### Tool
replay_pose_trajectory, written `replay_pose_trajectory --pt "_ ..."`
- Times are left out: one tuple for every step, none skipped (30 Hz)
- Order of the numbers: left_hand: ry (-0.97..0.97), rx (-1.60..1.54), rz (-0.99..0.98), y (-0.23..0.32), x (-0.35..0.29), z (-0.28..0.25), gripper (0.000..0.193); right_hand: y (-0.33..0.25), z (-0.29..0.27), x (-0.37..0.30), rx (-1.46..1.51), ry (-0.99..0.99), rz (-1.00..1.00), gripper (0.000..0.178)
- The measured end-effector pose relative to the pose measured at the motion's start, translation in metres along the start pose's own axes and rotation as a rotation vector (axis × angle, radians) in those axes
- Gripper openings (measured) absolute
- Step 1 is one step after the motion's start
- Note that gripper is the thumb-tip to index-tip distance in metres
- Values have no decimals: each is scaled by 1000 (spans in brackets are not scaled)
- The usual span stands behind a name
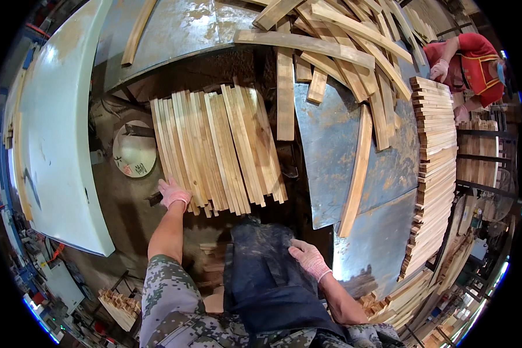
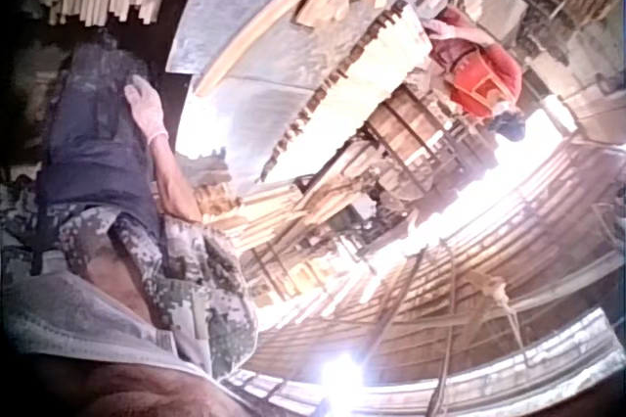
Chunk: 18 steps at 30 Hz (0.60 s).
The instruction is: The person repeatedly picks up stacks of light-colored wooden planks from a metal table and places them onto a conveyor belt. They wear pink gloves and handle the planks in batches, aligning them before moving them. Other workers are visible in the background performing similar tasks.
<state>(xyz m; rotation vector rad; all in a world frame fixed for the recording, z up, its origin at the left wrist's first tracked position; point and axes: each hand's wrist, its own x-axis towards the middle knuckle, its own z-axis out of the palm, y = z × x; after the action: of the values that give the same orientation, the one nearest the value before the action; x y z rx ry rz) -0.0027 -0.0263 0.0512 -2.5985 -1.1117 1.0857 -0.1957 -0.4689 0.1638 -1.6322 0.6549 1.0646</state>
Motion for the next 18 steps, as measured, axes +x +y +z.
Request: replay_pose_trajectory --pt "-4 -49 2 -2 1 2 115 0 1 0 -3 4 -17 56" --pt "-8 -97 12 0 1 1 113 -1 2 1 -44 2 -40 56" --pt "-10 -140 44 11 -6 -8 112 -4 2 -1 -73 19 -59 56" --pt "-43 -270 143 9 -15 -20 104 -6 3 -2 -99 41 -79 57" --pt "58 -344 239 -1 -15 -1 99 -16 1 -9 -121 49 -96 58" --pt "148 -420 364 -15 -8 29 95 -20 0 -11 -146 36 -115 59" --pt "119 -785 473 -20 -11 54 83 -21 -4 -12 -162 45 -120 60" --pt "-26 -835 350 7 -74 10 78 -17 -9 -13 -192 84 -138 61" --pt "-246 -1005 325 11 -110 -18 68 -19 -8 -15 -217 99 -154 62" --pt "-485 -1150 279 7 -132 -17 59 -21 -13 -18 -202 105 -168 62" --pt "-496 -1041 389 -10 -75 48 40 -24 -16 -26 -188 101 -188 63" --pt "-638 -1005 463 1 -90 48 36 -17 -18 -25 -162 145 -182 63" --pt "-766 -953 521 9 -114 40 32 -8 -21 -26 -132 175 -184 62" --pt "-856 -886 553 22 -125 45 35 -2 -24 -29 -117 179 -163 63" --pt "-933 -828 574 37 -137 47 38 7 -28 -33 -73 209 -157 63" --pt "-971 -823 620 51 -181 34 42 17 -31 -35 -29 233 -158 63" --pt "-1005 -827 658 63 -223 16 47 25 -37 -38 7 246 -164 63" --pt "-1120 -721 733 80 -229 19 53 33 -43 -45 46 271 -167 63"
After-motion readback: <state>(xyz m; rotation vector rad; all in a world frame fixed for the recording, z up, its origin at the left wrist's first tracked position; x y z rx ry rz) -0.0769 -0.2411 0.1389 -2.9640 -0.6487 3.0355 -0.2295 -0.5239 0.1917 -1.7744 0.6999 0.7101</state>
